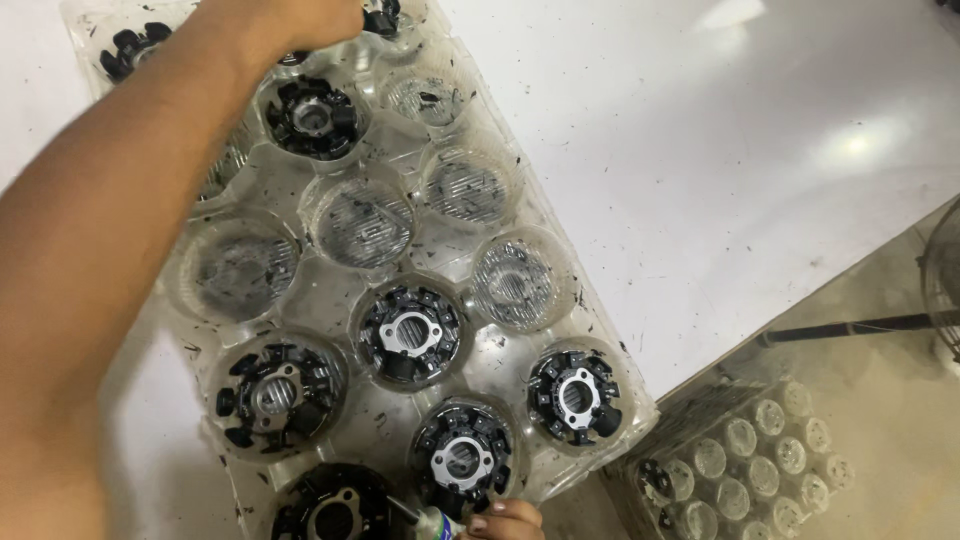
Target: The person picks black plastic rotor-like components one at a time from a plastic tray and squeezes adhesive from a tube onto each part, then places the treated parts back into the tray cavities. They work through the tray repeatedly, and near the end they handle the glue tube and a cloth-like item at the table.
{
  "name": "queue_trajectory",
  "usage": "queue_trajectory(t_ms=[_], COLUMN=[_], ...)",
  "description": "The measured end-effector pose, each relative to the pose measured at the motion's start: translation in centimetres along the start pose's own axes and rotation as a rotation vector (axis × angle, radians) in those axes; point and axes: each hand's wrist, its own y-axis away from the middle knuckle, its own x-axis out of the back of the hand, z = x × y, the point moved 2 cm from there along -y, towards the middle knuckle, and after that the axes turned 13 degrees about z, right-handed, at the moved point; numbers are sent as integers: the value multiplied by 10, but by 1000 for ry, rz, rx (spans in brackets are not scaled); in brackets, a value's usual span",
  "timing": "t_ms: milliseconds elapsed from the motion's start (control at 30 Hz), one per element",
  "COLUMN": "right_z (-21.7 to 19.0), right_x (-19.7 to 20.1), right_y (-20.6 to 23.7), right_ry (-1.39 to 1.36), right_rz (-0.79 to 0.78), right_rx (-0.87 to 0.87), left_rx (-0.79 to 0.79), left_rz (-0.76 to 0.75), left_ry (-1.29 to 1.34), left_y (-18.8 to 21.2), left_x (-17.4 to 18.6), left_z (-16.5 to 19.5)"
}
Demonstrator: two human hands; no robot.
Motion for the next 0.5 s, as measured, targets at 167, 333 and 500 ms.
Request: queue_trajectory(t_ms=[167,333,500], right_z=[-19,-34,-28], right_x=[-39,-43,-49], right_y=[-48,-76,-62], right_ry=[-42,-34,1], right_rz=[113,28,154], right_rx=[17,9,15], left_rx=[-202,-176,-82], left_rz=[271,422,340], left_ry=[-25,45,58], left_y=[68,71,29], left_x=[39,38,-2], left_z=[-5,-18,-12])
